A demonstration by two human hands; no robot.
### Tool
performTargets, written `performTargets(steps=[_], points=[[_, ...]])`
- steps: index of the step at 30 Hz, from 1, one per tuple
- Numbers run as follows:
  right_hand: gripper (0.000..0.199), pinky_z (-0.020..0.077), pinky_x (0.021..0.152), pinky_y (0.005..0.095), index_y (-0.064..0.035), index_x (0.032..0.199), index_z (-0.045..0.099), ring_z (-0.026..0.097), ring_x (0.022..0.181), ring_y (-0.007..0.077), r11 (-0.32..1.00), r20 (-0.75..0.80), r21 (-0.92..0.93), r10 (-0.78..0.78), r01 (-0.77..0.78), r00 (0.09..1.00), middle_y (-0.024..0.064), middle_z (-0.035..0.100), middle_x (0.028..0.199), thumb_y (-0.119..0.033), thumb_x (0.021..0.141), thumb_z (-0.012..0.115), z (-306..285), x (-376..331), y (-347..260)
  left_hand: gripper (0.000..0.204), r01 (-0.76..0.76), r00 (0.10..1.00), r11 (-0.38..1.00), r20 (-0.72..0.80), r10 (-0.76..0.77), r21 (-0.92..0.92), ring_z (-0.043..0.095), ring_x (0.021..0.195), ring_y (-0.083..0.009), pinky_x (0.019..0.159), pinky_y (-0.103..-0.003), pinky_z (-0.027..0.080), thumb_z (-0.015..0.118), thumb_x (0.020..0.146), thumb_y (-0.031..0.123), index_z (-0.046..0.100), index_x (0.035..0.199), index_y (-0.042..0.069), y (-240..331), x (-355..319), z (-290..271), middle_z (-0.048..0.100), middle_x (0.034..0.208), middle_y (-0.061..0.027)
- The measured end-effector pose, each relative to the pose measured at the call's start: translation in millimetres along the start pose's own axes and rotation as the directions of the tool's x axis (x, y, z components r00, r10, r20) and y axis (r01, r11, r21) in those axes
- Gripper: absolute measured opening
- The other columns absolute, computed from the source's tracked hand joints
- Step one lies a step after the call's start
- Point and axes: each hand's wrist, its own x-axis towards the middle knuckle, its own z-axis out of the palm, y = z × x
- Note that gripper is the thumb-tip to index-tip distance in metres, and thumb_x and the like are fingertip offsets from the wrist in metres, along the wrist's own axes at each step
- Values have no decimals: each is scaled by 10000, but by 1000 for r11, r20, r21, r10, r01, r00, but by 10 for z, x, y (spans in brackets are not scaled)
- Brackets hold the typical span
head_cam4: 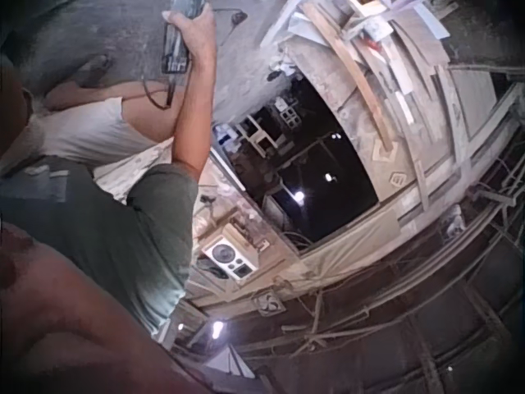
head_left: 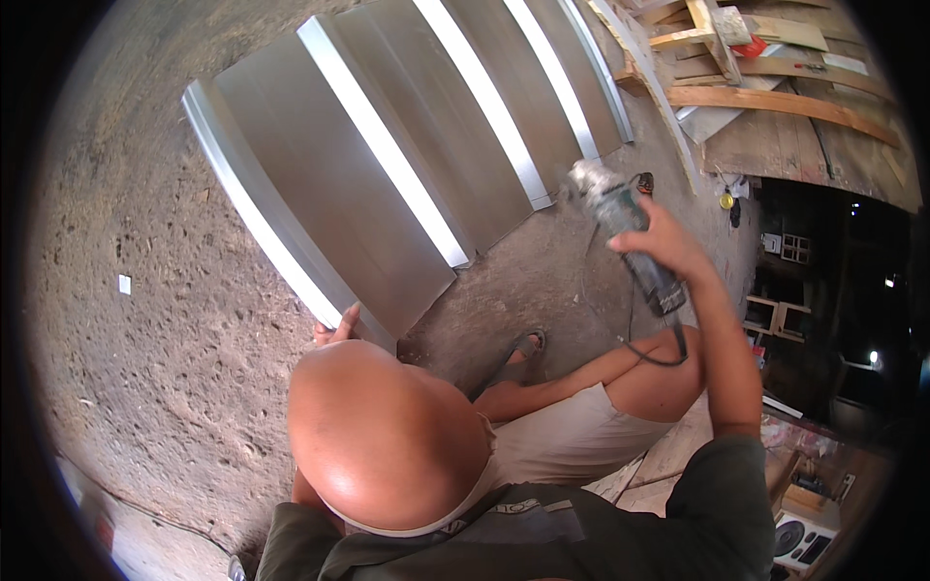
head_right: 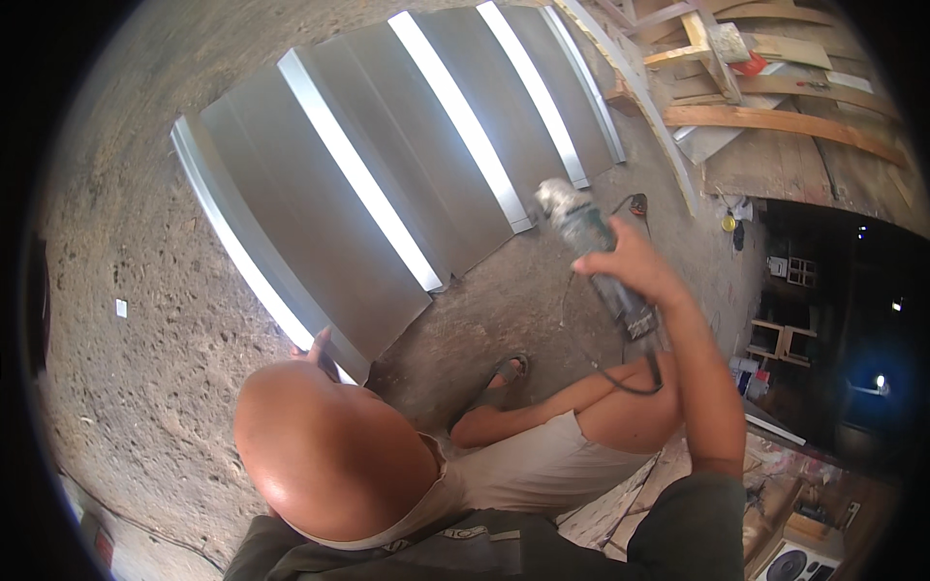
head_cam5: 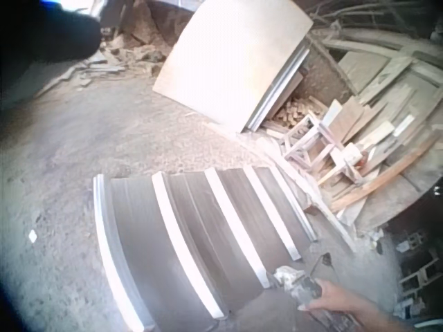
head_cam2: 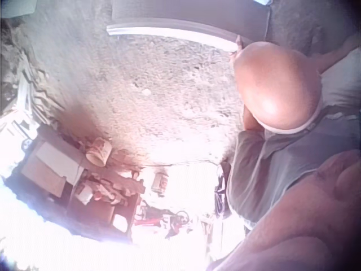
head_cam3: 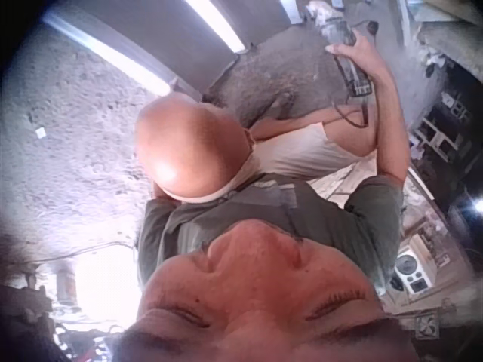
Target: The person measures a corrugated metal sheet using a tape measure and a pencil, then cuts it along a marked line using an angle grinder.
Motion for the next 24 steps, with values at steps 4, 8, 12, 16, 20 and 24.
performTargets(steps=[4, 8, 12, 16, 20, 24], points=[[876, 519, 893, 305, 99, 1421, 497, 659, 1015, 203, 982, -101, -181, 42, -60, 994, 161, 683, 1150, -274, 710, 848, -569, 117, -94, 425, 67, 998, 998, -3, -67, 19, 684, 1038, -237, 944, -405, 527, 785, 865, 27, 621, 1257, 27, -53, -257, 30, 712, 1146, -99], [921, 530, 905, 331, 154, 1410, 467, 685, 1018, 258, 965, -144, -255, 24, -61, 989, 230, 688, 1144, -284, 696, 851, -771, 220, 542, 467, 116, 993, 993, -14, -116, 20, 666, 1075, -254, 968, -426, 515, 783, 863, 65, 594, 1288, 27, -116, -468, 7, 695, 1175, -108], [939, 515, 975, 370, 153, 1417, 460, 669, 1121, 297, 987, -33, -78, 137, -140, 990, 274, 670, 1215, -271, 690, 876, -208, 312, 1013, 512, 85, 994, 996, -65, -85, -7, 648, 1112, -270, 991, -447, 503, 781, 860, 102, 567, 1320, 27, -23, -447, -100, 679, 1203, -117], [853, 516, 956, 386, 119, 1363, 511, 674, 1076, 276, 986, -53, 14, 165, -165, 985, 218, 688, 1149, -247, 694, 892, 541, 451, 1599, 559, 70, 995, 996, -69, -73, -51, 631, 1149, -287, 1015, -469, 490, 779, 858, 140, 540, 1351, 28, -33, -295, -115, 662, 1232, -126], [745, 523, 917, 383, 96, 1292, 551, 677, 1008, 252, 990, -22, 37, 136, -136, 990, 185, 694, 1093, -235, 713, 883, 887, 544, 1875, 668, 86, 996, 996, 38, -85, -27, 624, 1166, -293, 1012, -478, 496, 795, 827, 188, 492, 1398, 20, -23, -254, -43, 638, 1268, -142], [663, 530, 877, 365, 79, 1249, 576, 672, 951, 234, 985, -72, 89, 156, -150, 985, 161, 695, 1063, -210, 729, 870, 960, 545, 1784, 729, 138, 986, 990, 95, -135, -21, 627, 1167, -300, 990, -474, 513, 797, 812, 179, 460, 1434, 1, -71, -177, -147, 633, 1270, -163]])
